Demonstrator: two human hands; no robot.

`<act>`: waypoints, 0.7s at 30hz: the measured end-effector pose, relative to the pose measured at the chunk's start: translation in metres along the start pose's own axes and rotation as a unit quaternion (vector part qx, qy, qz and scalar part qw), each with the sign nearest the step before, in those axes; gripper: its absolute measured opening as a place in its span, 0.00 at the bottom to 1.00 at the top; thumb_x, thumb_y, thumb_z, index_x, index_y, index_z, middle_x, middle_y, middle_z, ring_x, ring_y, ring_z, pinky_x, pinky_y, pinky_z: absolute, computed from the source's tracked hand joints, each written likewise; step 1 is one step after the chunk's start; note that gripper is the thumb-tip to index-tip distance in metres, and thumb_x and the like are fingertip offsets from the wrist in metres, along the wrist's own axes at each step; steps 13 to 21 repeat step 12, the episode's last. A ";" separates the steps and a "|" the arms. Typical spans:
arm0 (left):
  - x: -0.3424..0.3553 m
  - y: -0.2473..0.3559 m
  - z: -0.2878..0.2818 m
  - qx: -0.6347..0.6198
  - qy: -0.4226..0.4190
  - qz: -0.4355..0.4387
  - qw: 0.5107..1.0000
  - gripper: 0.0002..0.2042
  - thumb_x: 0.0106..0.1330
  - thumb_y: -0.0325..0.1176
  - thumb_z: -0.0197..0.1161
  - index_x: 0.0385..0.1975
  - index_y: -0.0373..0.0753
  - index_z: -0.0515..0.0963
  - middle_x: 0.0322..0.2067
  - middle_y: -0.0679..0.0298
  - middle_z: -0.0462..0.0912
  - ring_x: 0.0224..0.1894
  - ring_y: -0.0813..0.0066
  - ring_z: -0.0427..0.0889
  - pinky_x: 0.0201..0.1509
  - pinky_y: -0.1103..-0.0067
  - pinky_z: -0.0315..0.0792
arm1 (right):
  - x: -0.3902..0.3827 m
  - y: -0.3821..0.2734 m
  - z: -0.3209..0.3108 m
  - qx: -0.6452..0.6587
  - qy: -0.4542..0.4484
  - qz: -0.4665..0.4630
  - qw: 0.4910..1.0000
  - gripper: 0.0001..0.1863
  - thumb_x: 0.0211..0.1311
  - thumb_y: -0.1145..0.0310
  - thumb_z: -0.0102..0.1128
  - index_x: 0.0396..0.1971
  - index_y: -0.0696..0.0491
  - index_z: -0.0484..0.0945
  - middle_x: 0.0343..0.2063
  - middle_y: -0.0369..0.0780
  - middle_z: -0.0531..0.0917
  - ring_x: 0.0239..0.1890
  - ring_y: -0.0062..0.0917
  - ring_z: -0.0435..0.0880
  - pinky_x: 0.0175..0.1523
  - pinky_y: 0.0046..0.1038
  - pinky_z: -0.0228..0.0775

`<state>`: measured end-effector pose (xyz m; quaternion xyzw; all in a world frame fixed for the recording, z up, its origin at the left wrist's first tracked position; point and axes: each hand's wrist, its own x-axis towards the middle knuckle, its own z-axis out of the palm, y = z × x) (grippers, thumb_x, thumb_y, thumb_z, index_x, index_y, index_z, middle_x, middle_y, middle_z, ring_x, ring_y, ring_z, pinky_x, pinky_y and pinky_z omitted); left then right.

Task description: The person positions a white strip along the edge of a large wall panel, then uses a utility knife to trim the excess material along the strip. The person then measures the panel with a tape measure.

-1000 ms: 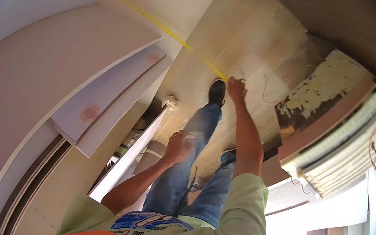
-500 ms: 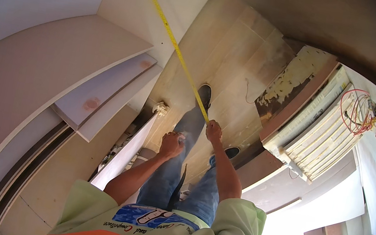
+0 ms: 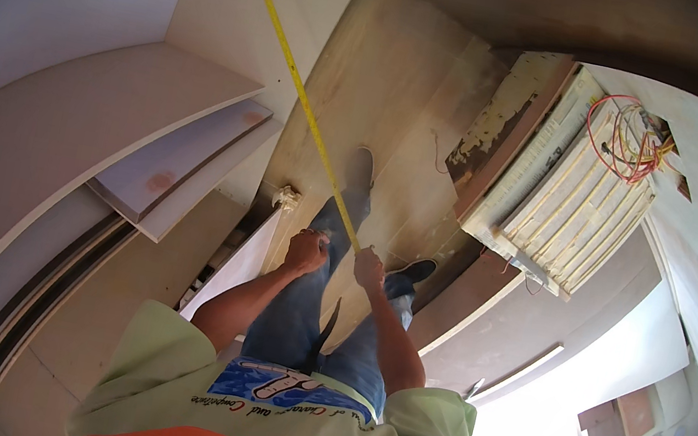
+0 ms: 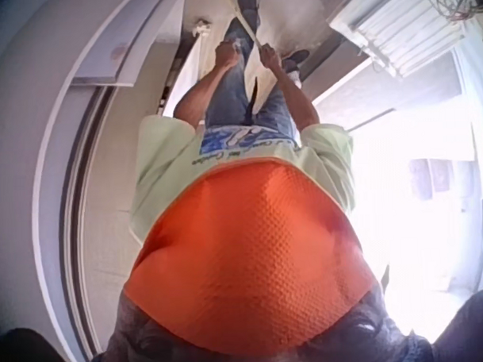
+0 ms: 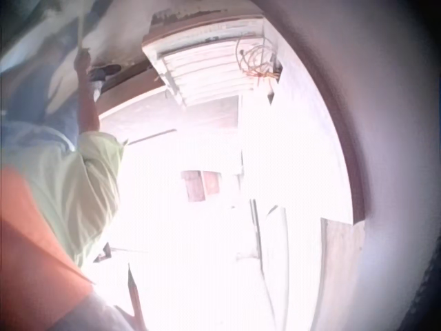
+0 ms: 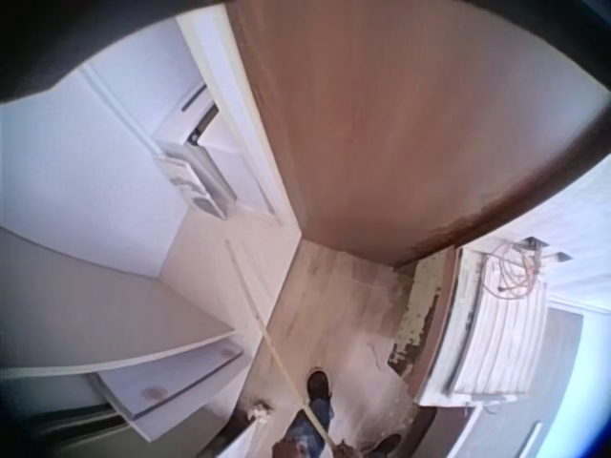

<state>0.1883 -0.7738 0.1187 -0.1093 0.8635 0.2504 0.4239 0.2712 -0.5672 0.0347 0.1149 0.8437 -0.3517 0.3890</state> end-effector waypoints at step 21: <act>-0.021 -0.017 0.014 0.023 0.017 0.038 0.999 0.09 0.55 0.33 0.60 0.33 0.42 0.84 0.35 0.52 0.84 0.41 0.53 0.82 0.49 0.61 0.75 | -0.063 -0.023 0.005 0.009 -0.071 0.132 0.989 0.18 0.64 0.52 0.53 0.35 0.52 0.81 0.27 0.43 0.87 0.32 0.31 0.88 0.38 0.35 0.77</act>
